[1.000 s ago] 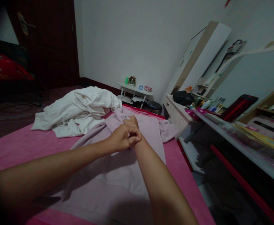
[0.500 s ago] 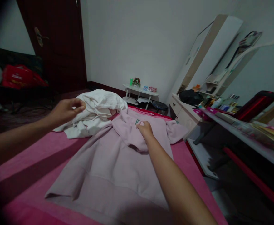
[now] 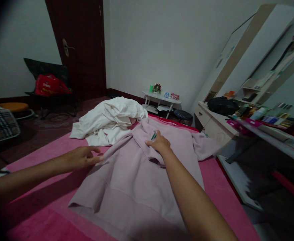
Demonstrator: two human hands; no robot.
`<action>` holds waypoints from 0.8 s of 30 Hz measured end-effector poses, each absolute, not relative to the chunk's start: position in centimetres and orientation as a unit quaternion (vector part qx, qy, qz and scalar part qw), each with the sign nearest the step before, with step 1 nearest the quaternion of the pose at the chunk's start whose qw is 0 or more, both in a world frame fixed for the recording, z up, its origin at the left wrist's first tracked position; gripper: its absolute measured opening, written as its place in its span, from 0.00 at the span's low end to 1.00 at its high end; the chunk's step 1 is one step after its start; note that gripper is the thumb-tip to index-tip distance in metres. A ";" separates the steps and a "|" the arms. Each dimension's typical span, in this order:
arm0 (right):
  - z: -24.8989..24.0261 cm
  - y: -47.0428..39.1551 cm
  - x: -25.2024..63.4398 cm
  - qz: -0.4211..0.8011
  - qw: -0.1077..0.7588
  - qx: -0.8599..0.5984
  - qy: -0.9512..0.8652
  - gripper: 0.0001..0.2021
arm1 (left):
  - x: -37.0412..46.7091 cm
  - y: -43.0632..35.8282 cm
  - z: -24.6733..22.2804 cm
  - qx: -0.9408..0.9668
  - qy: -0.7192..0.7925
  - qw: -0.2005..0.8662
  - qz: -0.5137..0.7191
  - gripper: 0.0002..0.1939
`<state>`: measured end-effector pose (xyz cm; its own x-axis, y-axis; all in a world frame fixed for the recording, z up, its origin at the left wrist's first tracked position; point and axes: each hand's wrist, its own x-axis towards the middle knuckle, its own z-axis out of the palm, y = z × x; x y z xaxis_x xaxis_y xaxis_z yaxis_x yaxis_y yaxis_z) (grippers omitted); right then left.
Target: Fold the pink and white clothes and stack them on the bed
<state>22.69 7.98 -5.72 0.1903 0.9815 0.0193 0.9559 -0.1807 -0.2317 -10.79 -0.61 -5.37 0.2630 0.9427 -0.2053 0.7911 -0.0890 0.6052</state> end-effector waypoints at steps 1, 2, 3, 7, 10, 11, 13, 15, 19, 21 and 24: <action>-5.8 8.4 22.5 0.095 0.113 -0.760 -0.633 0.48 | -10.6 -0.9 -6.0 0.718 0.582 0.360 0.124 0.36; -5.9 8.8 22.3 0.118 0.137 -0.753 -0.633 0.45 | -10.4 -1.1 -6.6 0.705 0.562 0.412 0.130 0.34; -5.8 9.3 22.3 0.136 0.163 -0.746 -0.631 0.41 | -10.3 -1.2 -6.9 0.687 0.538 0.469 0.136 0.33; -3.8 11.7 22.9 0.165 0.254 -0.731 -0.612 0.16 | -9.5 -1.1 -5.4 0.622 0.490 0.578 0.195 0.25; -0.4 13.1 24.0 0.169 0.325 -0.725 -0.584 0.15 | -8.6 -0.9 -2.4 0.638 0.493 0.544 0.232 0.18; 0.7 13.5 24.6 0.173 0.351 -0.723 -0.569 0.15 | -8.3 -0.8 -1.4 0.658 0.488 0.524 0.233 0.15; 2.6 13.8 26.0 0.188 0.394 -0.721 -0.538 0.14 | -7.4 -0.9 0.5 0.716 0.477 0.459 0.223 0.10; 3.3 13.7 27.8 0.203 0.416 -0.722 -0.514 0.12 | -6.4 -1.2 1.8 0.777 0.471 0.369 0.196 0.07; 1.1 12.5 31.8 0.177 0.325 -0.767 -0.524 0.09 | -3.3 -2.3 2.6 0.857 0.441 0.227 0.137 0.04; -1.0 11.6 33.5 0.141 0.248 -0.799 -0.530 0.09 | -1.5 -2.9 1.9 0.875 0.423 0.205 0.112 0.04; -3.8 10.3 35.1 0.075 0.103 -0.840 -0.527 0.12 | 1.1 -3.6 0.3 0.894 0.388 0.210 0.076 0.06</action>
